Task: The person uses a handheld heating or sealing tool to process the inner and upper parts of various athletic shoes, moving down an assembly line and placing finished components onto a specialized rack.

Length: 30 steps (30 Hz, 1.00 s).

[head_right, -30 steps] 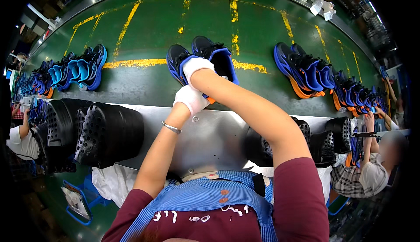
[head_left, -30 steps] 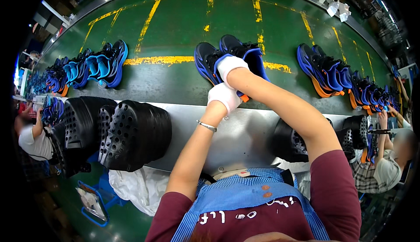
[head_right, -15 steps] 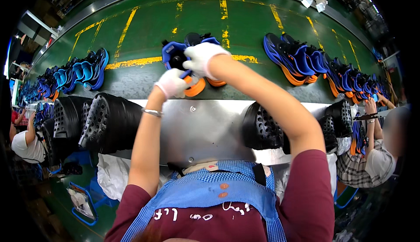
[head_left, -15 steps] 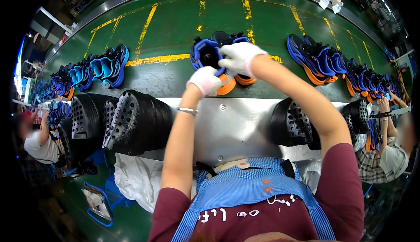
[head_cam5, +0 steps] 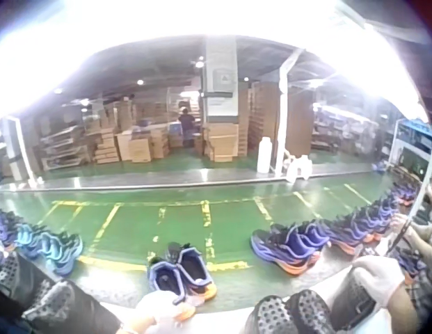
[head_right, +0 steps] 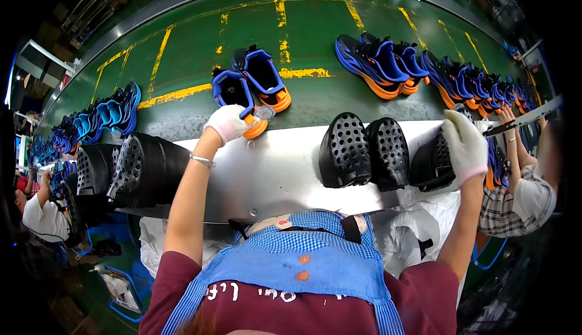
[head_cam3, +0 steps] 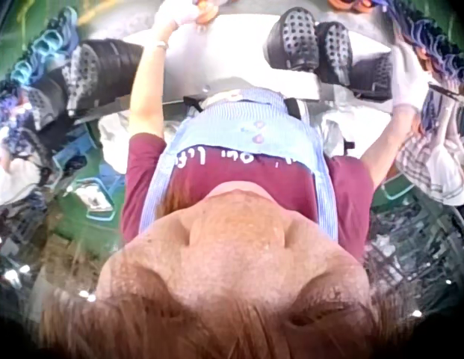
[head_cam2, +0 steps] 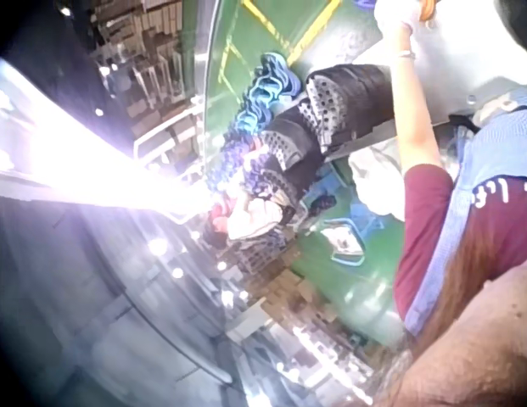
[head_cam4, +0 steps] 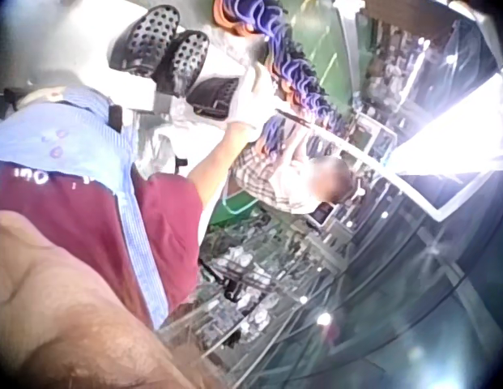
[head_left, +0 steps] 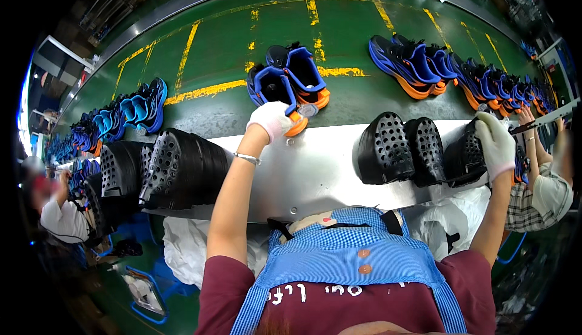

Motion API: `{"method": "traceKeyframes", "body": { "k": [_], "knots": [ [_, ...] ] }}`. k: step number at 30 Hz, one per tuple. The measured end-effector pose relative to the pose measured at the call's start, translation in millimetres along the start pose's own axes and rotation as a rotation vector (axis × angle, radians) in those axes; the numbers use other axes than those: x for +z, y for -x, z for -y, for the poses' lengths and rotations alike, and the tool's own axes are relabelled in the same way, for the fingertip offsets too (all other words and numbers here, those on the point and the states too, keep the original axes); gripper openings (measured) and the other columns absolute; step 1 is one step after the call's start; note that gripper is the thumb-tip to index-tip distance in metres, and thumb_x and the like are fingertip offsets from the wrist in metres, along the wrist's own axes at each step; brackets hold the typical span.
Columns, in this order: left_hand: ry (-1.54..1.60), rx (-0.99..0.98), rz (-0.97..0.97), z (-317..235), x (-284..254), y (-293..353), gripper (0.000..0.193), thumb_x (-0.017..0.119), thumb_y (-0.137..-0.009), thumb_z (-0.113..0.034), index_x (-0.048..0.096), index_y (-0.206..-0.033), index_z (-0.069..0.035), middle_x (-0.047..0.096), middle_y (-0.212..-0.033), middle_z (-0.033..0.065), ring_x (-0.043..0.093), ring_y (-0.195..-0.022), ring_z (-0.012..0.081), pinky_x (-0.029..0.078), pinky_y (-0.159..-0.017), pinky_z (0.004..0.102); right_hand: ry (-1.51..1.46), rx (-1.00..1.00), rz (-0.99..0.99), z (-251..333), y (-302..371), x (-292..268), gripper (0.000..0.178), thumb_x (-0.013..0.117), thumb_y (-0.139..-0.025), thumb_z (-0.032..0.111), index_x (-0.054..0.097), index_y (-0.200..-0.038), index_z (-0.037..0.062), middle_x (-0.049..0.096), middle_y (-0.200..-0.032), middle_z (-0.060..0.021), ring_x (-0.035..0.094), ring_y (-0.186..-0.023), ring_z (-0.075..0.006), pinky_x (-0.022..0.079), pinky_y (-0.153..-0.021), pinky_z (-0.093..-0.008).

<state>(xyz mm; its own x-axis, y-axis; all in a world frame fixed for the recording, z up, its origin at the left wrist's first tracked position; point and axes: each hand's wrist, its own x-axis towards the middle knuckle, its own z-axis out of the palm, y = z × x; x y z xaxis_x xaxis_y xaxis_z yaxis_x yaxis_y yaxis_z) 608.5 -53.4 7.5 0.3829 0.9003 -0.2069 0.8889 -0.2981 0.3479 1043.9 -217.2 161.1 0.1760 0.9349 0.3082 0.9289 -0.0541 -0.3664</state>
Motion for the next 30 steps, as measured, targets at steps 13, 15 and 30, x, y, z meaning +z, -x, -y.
{"method": "traceKeyframes", "body": {
  "k": [13,15,30],
  "knots": [
    [0.556,-0.546,-0.408,42.1,-14.9,11.7,0.067,0.071,-0.082,-0.037,0.047,-0.129,0.004,0.062,-0.104,0.0189,0.067,-0.075,0.0235,0.057,-0.058,0.0328,-0.203,0.319,-0.12,-43.7,47.9,7.3,0.023,0.058,-0.096,0.015,0.065,-0.112,-0.0008,0.068,-0.092,-0.0074,0.062,-0.077,-0.0084,0.05,-0.072,-0.0234],
    [0.821,-0.485,-0.172,46.4,-14.4,-4.5,0.066,0.069,-0.084,-0.041,0.048,-0.13,0.002,0.065,-0.102,0.0169,0.068,-0.073,0.0239,0.058,-0.062,0.0364,-0.152,0.267,-0.129,-39.6,43.0,13.6,0.022,0.059,-0.095,0.014,0.066,-0.11,-0.0006,0.068,-0.089,-0.0072,0.062,-0.075,-0.0093,0.05,-0.07,-0.0238],
    [0.065,-0.528,-0.421,88.1,-2.8,-72.7,0.036,0.07,-0.08,-0.023,0.066,-0.108,0.0,0.067,-0.106,0.0243,0.064,-0.098,0.0404,0.05,-0.086,0.0431,0.322,0.311,-0.496,-102.5,41.4,-31.2,0.022,0.06,-0.092,0.02,0.067,-0.107,0.0057,0.068,-0.101,-0.0133,0.066,-0.093,-0.0279,0.05,-0.082,-0.0353]
  ]
}}
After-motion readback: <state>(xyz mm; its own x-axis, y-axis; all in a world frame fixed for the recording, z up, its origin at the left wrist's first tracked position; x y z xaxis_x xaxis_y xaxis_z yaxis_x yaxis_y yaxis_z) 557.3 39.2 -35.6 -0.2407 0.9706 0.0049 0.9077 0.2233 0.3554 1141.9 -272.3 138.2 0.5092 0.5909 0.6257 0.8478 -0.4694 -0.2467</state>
